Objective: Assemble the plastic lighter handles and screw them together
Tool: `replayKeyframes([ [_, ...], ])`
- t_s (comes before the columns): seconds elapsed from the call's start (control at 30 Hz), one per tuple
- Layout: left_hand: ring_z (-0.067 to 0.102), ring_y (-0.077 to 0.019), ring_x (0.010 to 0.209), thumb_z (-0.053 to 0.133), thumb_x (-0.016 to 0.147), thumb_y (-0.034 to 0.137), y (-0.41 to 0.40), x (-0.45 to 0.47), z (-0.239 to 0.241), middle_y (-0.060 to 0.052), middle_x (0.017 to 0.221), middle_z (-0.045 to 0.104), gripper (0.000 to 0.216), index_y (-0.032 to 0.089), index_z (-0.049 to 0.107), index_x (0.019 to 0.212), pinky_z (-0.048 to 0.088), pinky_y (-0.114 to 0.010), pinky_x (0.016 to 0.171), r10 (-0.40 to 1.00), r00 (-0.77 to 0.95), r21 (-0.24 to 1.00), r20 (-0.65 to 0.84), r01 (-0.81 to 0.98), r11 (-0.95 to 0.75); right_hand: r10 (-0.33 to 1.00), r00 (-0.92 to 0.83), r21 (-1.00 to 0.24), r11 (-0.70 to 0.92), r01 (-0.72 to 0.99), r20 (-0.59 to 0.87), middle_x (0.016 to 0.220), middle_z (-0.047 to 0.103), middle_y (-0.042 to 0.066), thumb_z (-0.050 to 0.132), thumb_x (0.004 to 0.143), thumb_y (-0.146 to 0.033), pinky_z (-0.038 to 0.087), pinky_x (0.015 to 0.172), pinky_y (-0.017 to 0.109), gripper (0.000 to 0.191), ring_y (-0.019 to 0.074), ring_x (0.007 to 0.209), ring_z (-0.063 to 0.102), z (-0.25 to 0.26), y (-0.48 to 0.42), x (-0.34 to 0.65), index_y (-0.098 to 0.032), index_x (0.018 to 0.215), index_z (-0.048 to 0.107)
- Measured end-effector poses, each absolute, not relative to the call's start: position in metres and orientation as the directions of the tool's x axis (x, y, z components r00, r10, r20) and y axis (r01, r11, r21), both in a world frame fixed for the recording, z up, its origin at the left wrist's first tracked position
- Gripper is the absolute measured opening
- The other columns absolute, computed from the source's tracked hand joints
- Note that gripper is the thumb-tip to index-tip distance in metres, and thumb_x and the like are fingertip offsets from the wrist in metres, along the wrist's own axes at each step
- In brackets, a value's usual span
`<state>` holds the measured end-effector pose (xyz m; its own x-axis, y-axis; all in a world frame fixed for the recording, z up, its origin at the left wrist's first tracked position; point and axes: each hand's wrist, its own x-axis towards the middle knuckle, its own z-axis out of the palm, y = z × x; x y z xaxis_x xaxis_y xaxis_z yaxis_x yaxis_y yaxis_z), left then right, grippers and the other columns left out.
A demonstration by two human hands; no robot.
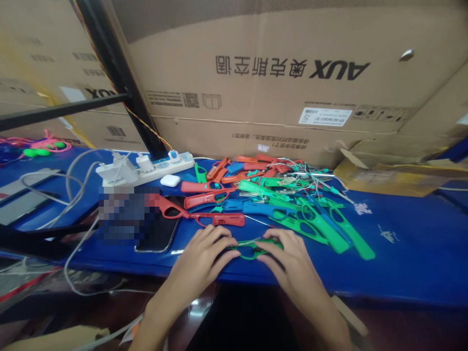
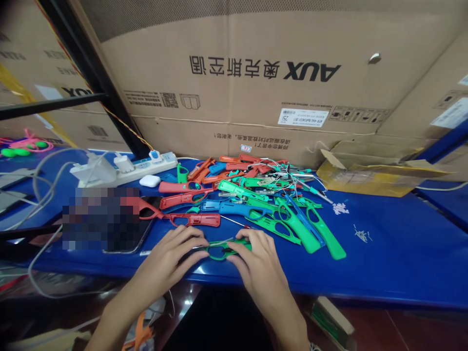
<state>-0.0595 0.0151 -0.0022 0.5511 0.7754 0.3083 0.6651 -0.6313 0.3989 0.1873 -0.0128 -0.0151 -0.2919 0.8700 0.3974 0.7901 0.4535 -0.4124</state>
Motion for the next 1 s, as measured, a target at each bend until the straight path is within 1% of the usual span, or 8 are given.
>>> replayKeyframes([
  [0.13,0.063,-0.0208,0.104,0.052,0.107,0.03,0.017,-0.059,-0.002,-0.003,0.111,0.07,0.018,0.024,0.069,0.106,0.044,-0.04,0.1,0.776,0.547,0.414,0.313,0.657,-0.63,0.872,-0.276,-0.413,0.443,0.795,0.404,0.121,0.065,0.009,0.068,0.097,-0.027,0.051,0.096,0.047,0.019,0.0278,0.114,0.061,-0.015,-0.013,0.186,-0.03,0.114,0.076],
  [0.37,0.067,-0.0211,0.1,0.056,0.104,0.032,0.024,-0.054,0.001,-0.003,0.108,0.074,0.016,0.024,0.069,0.108,0.05,-0.038,0.091,0.768,0.517,0.414,0.378,0.648,-0.639,0.868,-0.268,-0.389,0.437,0.811,0.418,0.125,0.066,0.008,0.075,0.091,-0.035,0.052,0.098,0.048,0.026,0.029,0.119,0.061,-0.017,-0.015,0.187,-0.032,0.117,0.076],
  [0.53,0.068,-0.0212,0.103,0.057,0.104,0.036,0.052,-0.047,0.025,-0.003,0.108,0.075,0.019,0.024,0.071,0.106,0.051,-0.038,0.093,0.779,0.497,0.47,0.383,0.621,-0.627,0.866,-0.258,-0.371,0.429,0.824,0.427,0.125,0.065,0.009,0.064,0.099,-0.03,0.051,0.097,0.048,0.024,0.0283,0.118,0.06,-0.016,-0.015,0.187,-0.031,0.12,0.075],
  [0.63,0.069,-0.0241,0.105,0.058,0.103,0.035,0.073,-0.05,0.036,-0.004,0.109,0.075,0.018,0.023,0.07,0.102,0.051,-0.04,0.093,0.851,0.37,0.435,0.373,0.74,-0.512,0.871,-0.239,-0.373,0.412,0.832,0.429,0.125,0.064,0.01,0.061,0.101,-0.029,0.051,0.098,0.046,0.024,0.0279,0.119,0.059,-0.017,-0.015,0.186,-0.028,0.121,0.074],
  [0.73,0.071,-0.0277,0.094,0.063,0.099,0.034,0.087,-0.056,0.034,-0.006,0.097,0.076,0.017,0.021,0.07,0.091,0.054,-0.038,0.079,0.937,0.174,0.334,0.304,0.901,-0.276,0.873,-0.226,-0.375,0.402,0.835,0.432,0.125,0.064,0.01,0.061,0.101,-0.03,0.051,0.099,0.046,0.023,0.0278,0.12,0.059,-0.017,-0.015,0.185,-0.027,0.121,0.073],
  [0.8,0.072,-0.0283,0.091,0.068,0.095,0.035,0.089,-0.056,0.027,-0.007,0.097,0.077,0.015,0.02,0.07,0.091,0.054,-0.036,0.072,0.959,0.121,0.269,0.258,0.944,-0.191,0.872,-0.22,-0.375,0.399,0.836,0.436,0.126,0.065,0.01,0.062,0.101,-0.031,0.051,0.099,0.046,0.023,0.0279,0.12,0.059,-0.018,-0.016,0.185,-0.026,0.12,0.072],
  [0.9,0.073,-0.0289,0.098,0.07,0.093,0.037,0.087,-0.053,0.019,-0.009,0.104,0.077,0.019,0.02,0.068,0.1,0.054,-0.034,0.072,0.954,0.093,0.239,0.284,0.957,-0.165,0.871,-0.214,-0.375,0.396,0.838,0.442,0.126,0.065,0.01,0.062,0.101,-0.031,0.051,0.098,0.046,0.021,0.028,0.12,0.06,-0.018,-0.016,0.185,-0.026,0.118,0.072],
  [1.0,0.073,-0.0294,0.095,0.069,0.095,0.036,0.083,-0.052,0.016,-0.009,0.101,0.078,0.018,0.02,0.068,0.104,0.054,-0.037,0.075,0.951,0.079,0.263,0.299,0.951,-0.161,0.868,-0.208,-0.376,0.396,0.838,0.45,0.126,0.065,0.01,0.062,0.101,-0.03,0.051,0.099,0.046,0.019,0.0281,0.119,0.06,-0.018,-0.016,0.184,-0.025,0.116,0.072],
])
